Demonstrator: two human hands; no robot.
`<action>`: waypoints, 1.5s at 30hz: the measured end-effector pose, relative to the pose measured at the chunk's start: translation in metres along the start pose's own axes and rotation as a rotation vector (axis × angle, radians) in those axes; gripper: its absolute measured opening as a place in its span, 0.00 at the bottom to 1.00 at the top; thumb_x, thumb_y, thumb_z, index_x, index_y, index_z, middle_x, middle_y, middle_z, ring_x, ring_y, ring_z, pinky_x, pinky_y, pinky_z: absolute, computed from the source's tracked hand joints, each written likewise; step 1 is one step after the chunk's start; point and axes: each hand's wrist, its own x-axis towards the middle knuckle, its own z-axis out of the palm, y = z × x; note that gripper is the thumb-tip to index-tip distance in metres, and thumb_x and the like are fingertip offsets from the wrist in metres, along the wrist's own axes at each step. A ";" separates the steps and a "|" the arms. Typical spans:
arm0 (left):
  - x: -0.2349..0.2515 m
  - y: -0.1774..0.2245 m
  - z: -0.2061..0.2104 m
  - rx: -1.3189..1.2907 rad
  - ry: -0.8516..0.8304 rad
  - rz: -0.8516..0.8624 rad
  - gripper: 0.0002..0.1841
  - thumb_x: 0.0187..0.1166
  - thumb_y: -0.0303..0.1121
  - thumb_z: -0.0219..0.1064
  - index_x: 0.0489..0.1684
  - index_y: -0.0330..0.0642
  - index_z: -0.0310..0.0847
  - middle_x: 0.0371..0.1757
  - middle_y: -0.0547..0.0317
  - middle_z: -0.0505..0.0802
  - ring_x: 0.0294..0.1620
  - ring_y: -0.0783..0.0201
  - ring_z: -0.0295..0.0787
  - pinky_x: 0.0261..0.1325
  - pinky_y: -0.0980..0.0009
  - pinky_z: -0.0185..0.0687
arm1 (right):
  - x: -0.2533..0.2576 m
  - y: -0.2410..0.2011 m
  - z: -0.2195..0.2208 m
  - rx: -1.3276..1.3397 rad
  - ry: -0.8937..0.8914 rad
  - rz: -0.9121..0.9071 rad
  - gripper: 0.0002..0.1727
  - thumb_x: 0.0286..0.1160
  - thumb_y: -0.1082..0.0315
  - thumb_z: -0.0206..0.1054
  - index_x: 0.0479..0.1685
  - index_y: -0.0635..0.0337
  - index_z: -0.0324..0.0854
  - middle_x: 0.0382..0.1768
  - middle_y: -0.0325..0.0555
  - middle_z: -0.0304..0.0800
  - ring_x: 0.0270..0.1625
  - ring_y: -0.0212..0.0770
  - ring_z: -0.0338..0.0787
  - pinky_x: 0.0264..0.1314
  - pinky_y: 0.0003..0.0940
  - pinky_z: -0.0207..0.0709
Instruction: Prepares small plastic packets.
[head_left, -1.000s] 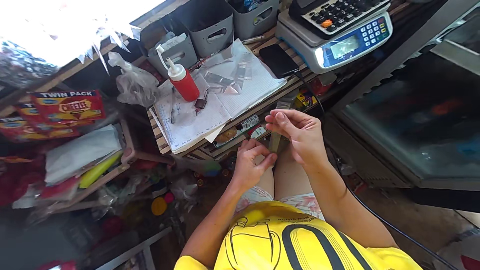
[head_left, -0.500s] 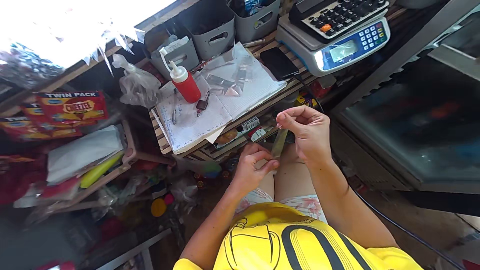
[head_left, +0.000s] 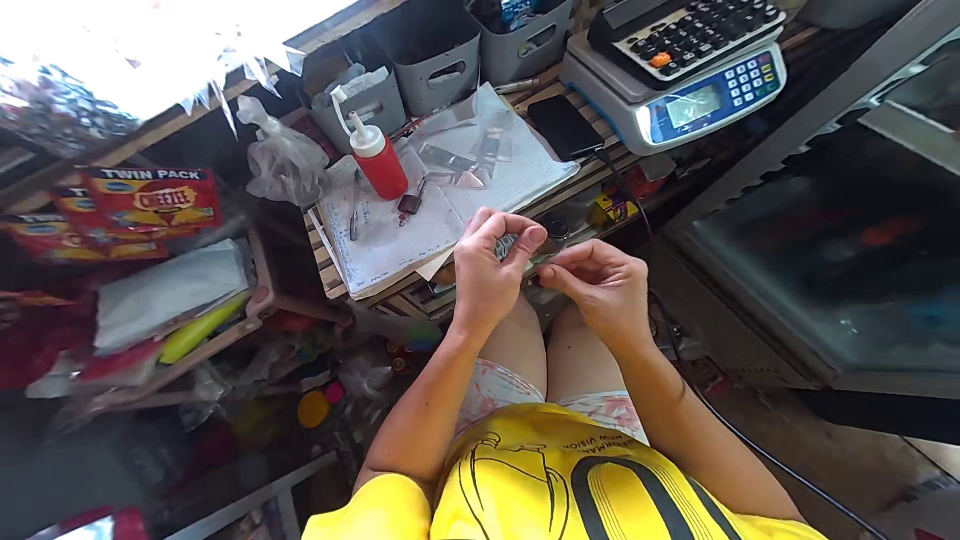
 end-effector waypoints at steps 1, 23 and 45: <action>0.002 0.002 0.001 0.013 -0.013 0.028 0.03 0.80 0.28 0.71 0.39 0.38 0.88 0.46 0.58 0.88 0.53 0.67 0.84 0.58 0.72 0.82 | -0.001 0.000 0.001 0.028 0.022 -0.017 0.11 0.64 0.75 0.81 0.45 0.57 0.88 0.35 0.37 0.96 0.35 0.31 0.95 0.41 0.27 0.92; 0.006 0.009 0.001 0.062 -0.010 0.079 0.06 0.79 0.32 0.72 0.35 0.40 0.88 0.41 0.60 0.88 0.50 0.68 0.84 0.56 0.72 0.81 | -0.005 -0.003 0.003 0.022 -0.102 -0.062 0.09 0.85 0.71 0.63 0.56 0.62 0.85 0.45 0.40 0.96 0.46 0.34 0.97 0.53 0.31 0.93; -0.003 0.007 0.000 0.016 -0.203 0.029 0.17 0.85 0.35 0.65 0.64 0.33 0.73 0.55 0.51 0.87 0.51 0.66 0.89 0.53 0.70 0.89 | 0.012 -0.026 0.005 -0.087 0.032 0.005 0.07 0.82 0.69 0.68 0.49 0.58 0.89 0.41 0.33 0.94 0.45 0.25 0.92 0.52 0.22 0.86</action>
